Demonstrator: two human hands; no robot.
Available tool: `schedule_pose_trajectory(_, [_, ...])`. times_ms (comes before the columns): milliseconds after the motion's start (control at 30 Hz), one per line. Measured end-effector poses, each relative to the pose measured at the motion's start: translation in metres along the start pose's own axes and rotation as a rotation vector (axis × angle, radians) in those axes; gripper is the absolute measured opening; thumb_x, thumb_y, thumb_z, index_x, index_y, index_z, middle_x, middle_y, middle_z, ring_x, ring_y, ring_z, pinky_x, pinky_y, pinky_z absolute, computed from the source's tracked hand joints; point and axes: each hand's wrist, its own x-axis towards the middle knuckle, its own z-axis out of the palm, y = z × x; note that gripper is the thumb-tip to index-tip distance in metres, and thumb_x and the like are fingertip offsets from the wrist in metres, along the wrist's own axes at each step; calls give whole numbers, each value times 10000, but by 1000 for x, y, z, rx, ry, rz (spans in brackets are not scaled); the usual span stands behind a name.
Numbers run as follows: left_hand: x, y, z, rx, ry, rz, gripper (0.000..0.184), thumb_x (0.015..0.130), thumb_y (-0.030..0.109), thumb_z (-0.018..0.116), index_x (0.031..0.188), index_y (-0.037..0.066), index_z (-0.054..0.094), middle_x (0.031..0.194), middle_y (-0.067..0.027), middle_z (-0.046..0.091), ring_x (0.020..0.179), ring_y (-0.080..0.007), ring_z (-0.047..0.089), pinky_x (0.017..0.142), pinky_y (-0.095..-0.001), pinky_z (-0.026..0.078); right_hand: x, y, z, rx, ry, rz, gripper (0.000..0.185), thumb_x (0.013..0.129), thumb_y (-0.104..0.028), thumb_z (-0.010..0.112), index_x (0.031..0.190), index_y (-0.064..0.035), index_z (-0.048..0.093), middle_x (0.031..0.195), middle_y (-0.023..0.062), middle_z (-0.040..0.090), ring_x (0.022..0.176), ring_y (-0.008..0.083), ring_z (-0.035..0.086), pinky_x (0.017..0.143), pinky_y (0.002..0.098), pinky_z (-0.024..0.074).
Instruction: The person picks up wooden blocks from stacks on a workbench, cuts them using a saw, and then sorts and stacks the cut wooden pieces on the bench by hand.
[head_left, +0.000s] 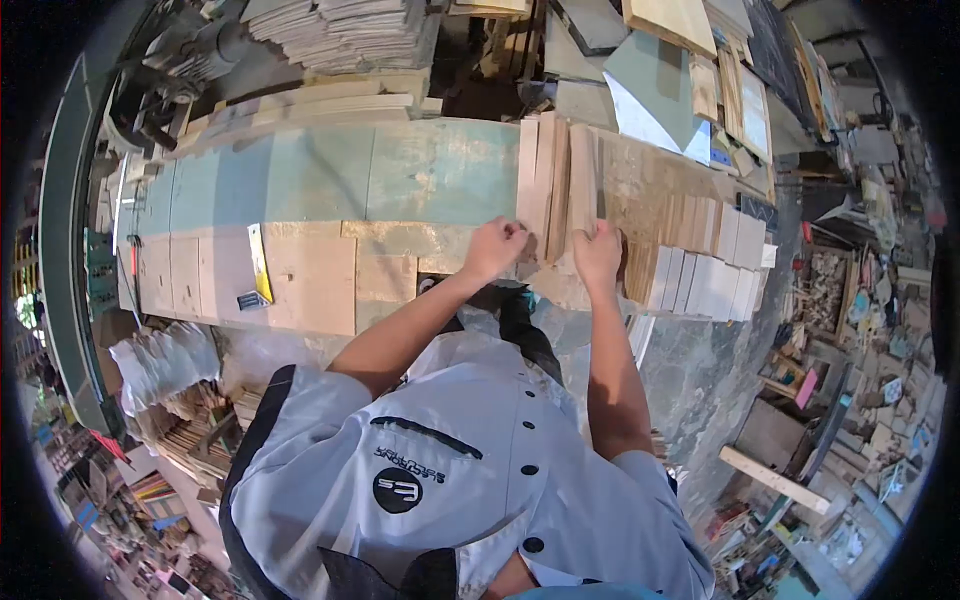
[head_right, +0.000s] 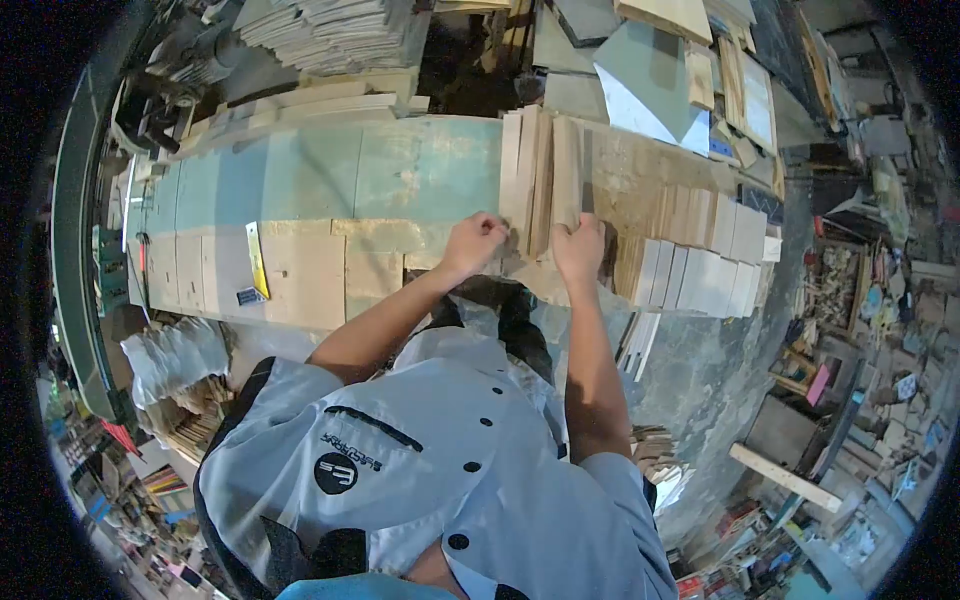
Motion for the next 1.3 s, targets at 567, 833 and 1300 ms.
schedule_pose_trajectory(567, [-37, 23, 16, -313, -400, 131, 509, 814, 223, 842, 1117, -11, 507, 901, -97, 622, 808, -160, 590, 721, -329, 516, -61, -29, -20, 699, -82, -67, 487, 906, -172, 751, 1225, 21, 437, 1154, 136, 569, 1065, 223, 570, 948, 372, 471])
schedule_pose_trajectory(833, [-28, 54, -36, -675, -246, -7, 718, 849, 257, 828, 1386, 9, 422, 1078, -102, 622, 982, -191, 628, 824, -356, 563, -112, -53, -57, 895, -302, -103, 479, 888, -34, 718, 1247, 0, 403, 1202, 123, 545, 1102, 200, 586, 969, 337, 475])
schedule_pose_trajectory(1300, [-42, 120, -127, -741, -248, 198, 475, 942, 122, 718, 1375, 120, 523, 981, -10, 671, 856, -77, 631, 682, -260, 528, -192, -61, -52, 846, -347, -250, 612, 926, -217, 755, 1303, -32, 311, 1227, 147, 524, 1065, 254, 673, 913, 372, 555])
